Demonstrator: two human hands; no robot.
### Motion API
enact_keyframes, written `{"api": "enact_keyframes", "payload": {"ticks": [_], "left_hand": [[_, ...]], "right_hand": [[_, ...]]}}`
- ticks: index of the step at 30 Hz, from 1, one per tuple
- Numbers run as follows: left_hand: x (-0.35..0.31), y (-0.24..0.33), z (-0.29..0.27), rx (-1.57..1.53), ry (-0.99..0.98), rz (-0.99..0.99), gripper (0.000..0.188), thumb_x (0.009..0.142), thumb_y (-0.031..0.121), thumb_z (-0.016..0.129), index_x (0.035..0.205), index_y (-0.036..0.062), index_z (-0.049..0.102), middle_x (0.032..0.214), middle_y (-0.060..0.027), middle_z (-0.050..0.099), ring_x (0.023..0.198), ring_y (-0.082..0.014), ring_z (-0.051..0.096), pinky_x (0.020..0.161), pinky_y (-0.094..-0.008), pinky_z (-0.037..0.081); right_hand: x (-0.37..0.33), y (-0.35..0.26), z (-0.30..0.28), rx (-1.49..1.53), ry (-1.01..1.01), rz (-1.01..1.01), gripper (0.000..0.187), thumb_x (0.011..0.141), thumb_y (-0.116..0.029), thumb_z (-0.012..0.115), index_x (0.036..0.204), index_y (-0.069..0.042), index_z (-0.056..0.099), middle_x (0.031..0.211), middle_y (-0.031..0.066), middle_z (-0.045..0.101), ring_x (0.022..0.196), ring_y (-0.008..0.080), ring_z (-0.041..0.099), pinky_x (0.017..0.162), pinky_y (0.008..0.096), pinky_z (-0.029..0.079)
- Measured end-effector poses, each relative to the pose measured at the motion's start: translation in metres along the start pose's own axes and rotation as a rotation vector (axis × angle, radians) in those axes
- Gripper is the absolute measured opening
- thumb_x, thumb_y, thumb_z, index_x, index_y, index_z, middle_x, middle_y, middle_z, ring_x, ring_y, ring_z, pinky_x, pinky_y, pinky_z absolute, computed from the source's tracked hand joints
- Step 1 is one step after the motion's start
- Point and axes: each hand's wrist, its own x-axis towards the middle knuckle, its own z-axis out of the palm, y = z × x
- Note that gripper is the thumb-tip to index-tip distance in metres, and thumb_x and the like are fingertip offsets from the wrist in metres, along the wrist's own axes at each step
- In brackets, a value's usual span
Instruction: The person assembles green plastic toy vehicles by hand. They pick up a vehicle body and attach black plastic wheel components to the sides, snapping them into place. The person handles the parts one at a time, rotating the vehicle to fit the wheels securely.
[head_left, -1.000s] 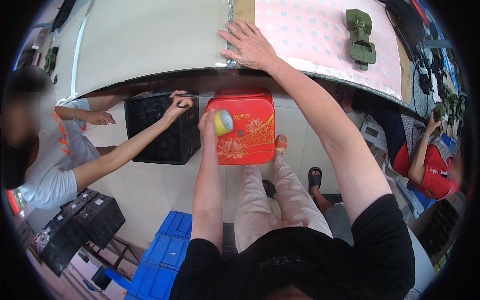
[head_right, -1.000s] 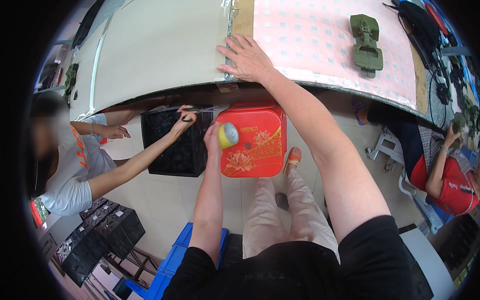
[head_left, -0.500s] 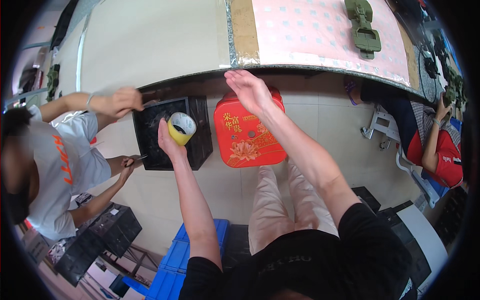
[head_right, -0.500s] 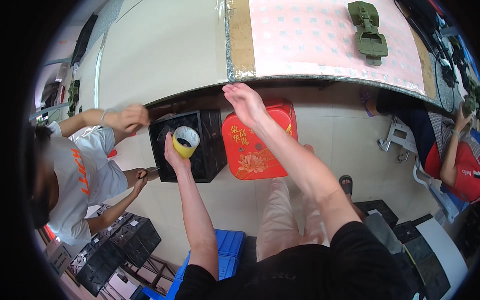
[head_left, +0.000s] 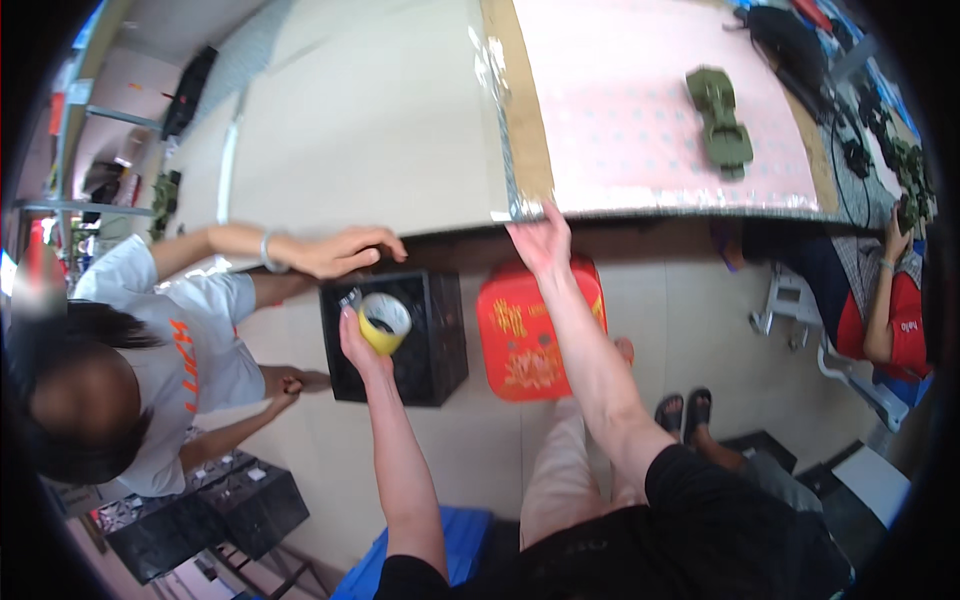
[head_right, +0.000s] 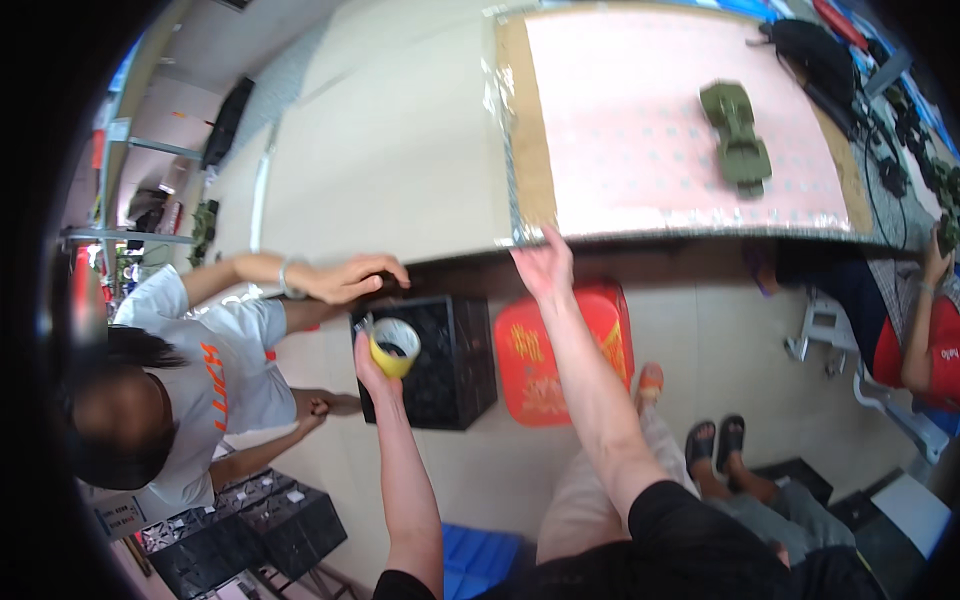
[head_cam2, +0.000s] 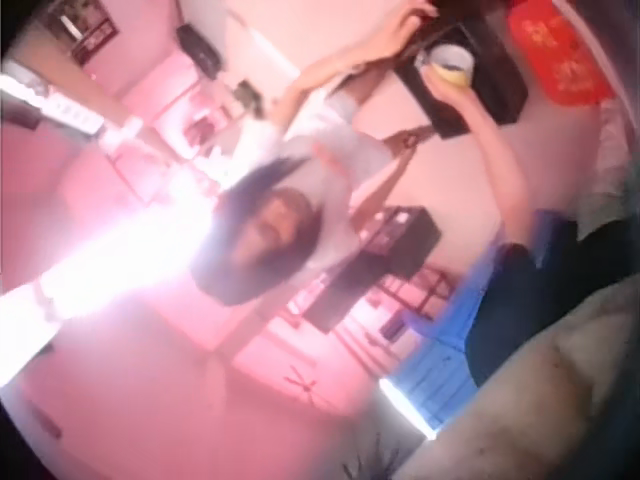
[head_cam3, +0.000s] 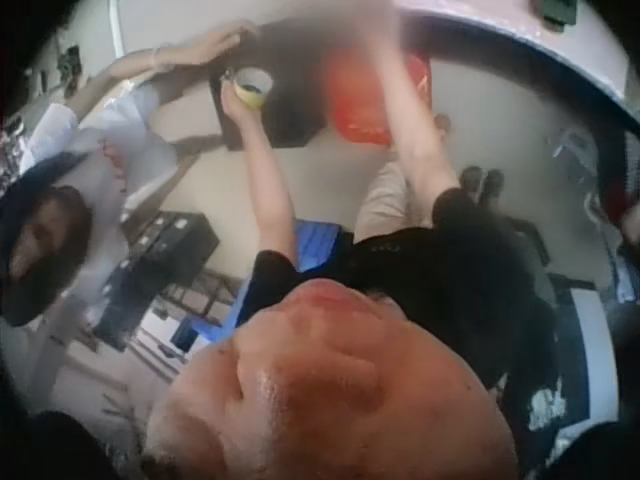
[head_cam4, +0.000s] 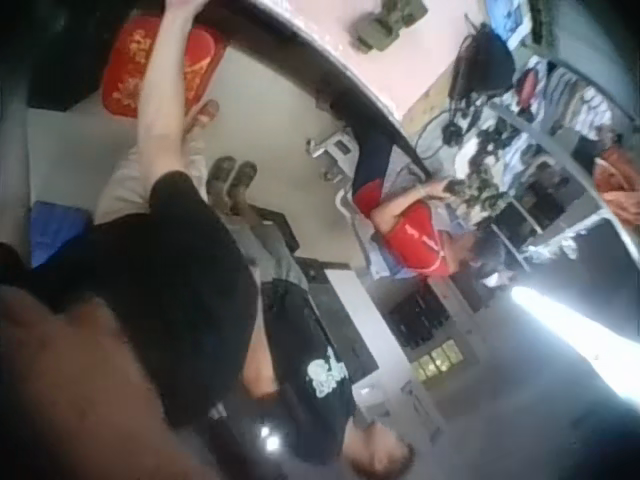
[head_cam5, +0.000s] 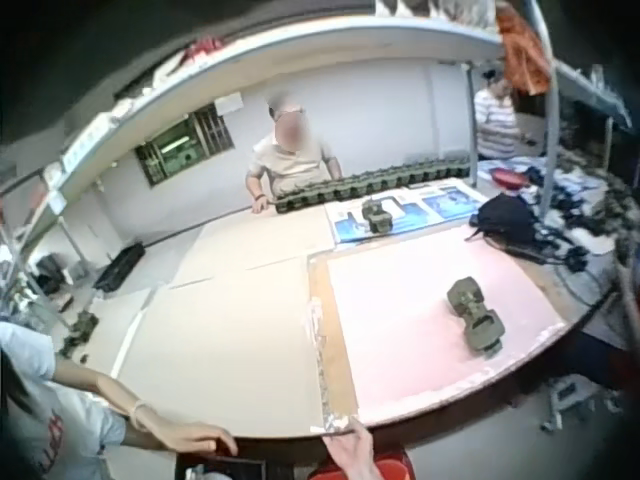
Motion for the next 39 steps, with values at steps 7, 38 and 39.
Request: {"api": "enact_keyframes", "payload": {"ticks": [7,38,39], "left_hand": [[0.012,0.035,0.009,-0.082,-0.073,0.079,0.042,0.091,0.022,0.057,0.124,-0.0013,0.047,0.108,-0.0080,0.057,0.095,-0.0162,0.058,0.081,-0.0291,0.048],[0.024,0.054,0.058,0.788,-0.239,0.357,0.027,0.086,0.017,0.059,0.109,0.0026,0.063,0.096,-0.0109,0.066,0.087,-0.0144,0.061,0.078,-0.0280,0.048],[0.042,0.066,0.071,0.816,-0.261,0.461,0.025,0.086,0.017,0.059,0.105,0.0026,0.065,0.092,-0.0104,0.067,0.084,-0.0146,0.063,0.076,-0.0282,0.049]], "right_hand": [[-0.017,-0.024,-0.008,-0.011,0.356,-0.158,0.058,0.086,-0.021,0.062,0.135,-0.006,0.035,0.140,0.0094,0.035,0.131,0.0273,0.033,0.111,0.0438,0.021],[0.075,0.020,0.079,-2.790,-0.799,-0.685,0.052,0.089,-0.042,0.048,0.130,-0.009,0.045,0.137,0.0176,0.038,0.130,0.0322,0.029,0.108,0.0450,0.023],[0.074,0.025,0.068,-2.868,-0.818,-0.677,0.056,0.090,-0.045,0.045,0.134,-0.010,0.041,0.141,0.0173,0.033,0.133,0.0327,0.025,0.109,0.0460,0.019]]}}
